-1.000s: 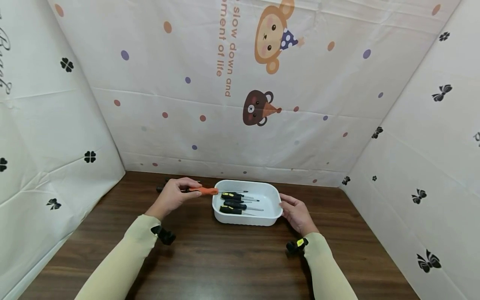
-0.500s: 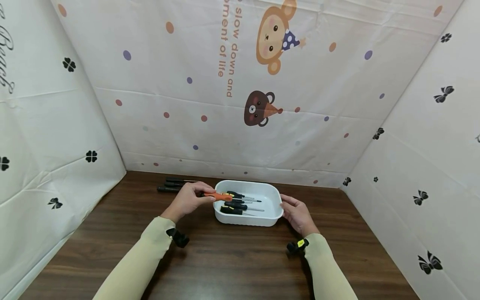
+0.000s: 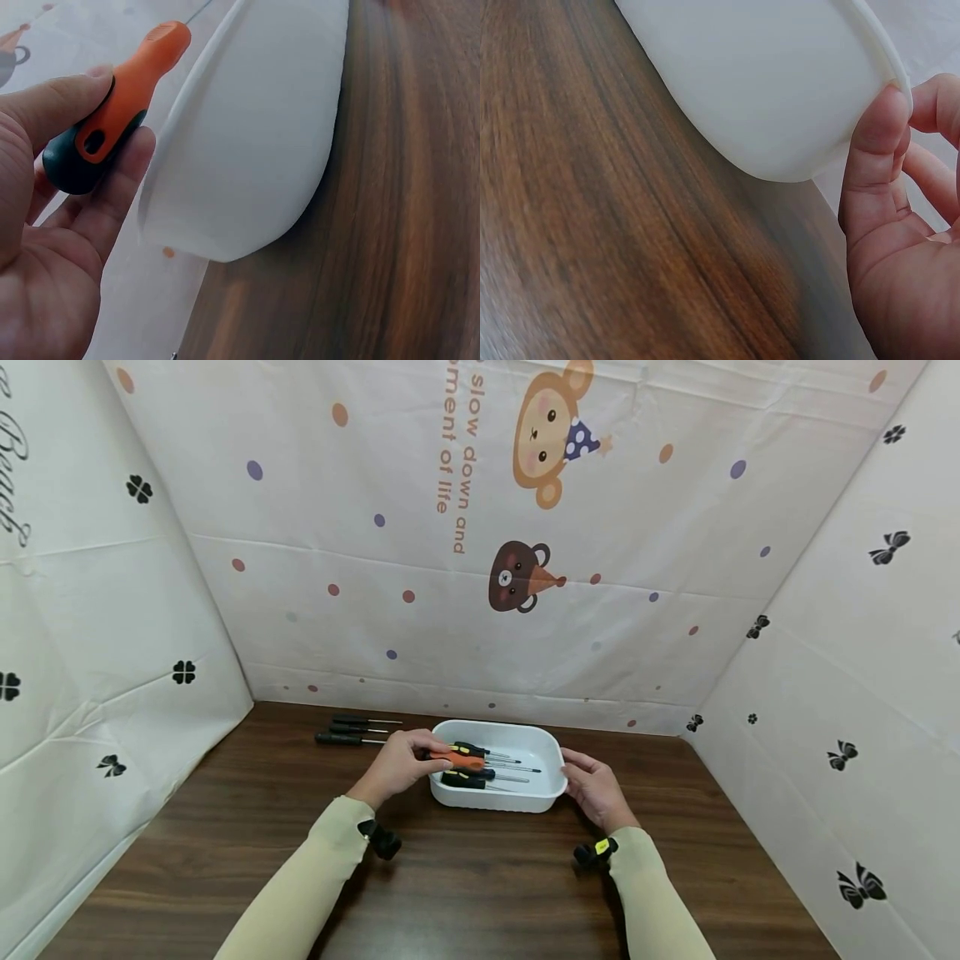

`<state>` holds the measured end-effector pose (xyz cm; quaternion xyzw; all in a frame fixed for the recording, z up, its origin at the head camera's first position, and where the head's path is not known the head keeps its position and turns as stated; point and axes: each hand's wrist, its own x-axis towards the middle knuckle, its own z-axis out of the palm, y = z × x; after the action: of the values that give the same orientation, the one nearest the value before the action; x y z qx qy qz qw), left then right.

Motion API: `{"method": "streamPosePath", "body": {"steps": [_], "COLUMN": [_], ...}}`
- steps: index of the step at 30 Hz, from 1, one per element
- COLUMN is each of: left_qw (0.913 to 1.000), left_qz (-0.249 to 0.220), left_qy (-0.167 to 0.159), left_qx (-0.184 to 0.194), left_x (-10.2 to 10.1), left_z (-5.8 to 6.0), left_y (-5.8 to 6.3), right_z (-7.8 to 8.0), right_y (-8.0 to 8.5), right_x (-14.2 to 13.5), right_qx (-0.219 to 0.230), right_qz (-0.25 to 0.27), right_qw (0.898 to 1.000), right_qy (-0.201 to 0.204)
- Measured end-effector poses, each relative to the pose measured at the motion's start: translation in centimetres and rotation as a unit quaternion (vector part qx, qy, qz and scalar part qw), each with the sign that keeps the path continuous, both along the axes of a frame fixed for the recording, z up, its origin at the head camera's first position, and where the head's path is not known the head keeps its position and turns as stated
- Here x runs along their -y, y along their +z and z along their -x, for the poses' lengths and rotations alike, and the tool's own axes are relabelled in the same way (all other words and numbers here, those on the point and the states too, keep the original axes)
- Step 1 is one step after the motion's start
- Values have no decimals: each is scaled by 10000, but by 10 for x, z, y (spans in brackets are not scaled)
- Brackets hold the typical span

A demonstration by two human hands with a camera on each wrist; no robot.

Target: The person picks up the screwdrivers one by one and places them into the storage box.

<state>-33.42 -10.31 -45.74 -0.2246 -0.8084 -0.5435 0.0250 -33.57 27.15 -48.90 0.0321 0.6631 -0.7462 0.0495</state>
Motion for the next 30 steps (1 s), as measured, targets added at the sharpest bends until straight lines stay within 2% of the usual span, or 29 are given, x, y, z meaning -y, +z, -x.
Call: {"method": "streamPosePath", "body": {"steps": [5,13,18,30], "left_qw": [9996,9969,9952,9848], "left_qz": [279,602,854,1510], "left_qy": [6,-149,-159,-388], "left_qx": [-94,-482,-453,-759], "left_x": [-11,-23,-28,-38], "left_z": [-1,0,-1,-1], "left_y": [-1,-2,1,3], "right_z": [0,0,0,1], "right_y": [0,-1,0,-2], "right_x": [-1,-1,-2,-1], "right_qx": [30,1,45,7], "right_qz": [-3,17,19,-131], "right_qw": [10000,10000,10000,9999], "right_qy": [35,84,51,28]}}
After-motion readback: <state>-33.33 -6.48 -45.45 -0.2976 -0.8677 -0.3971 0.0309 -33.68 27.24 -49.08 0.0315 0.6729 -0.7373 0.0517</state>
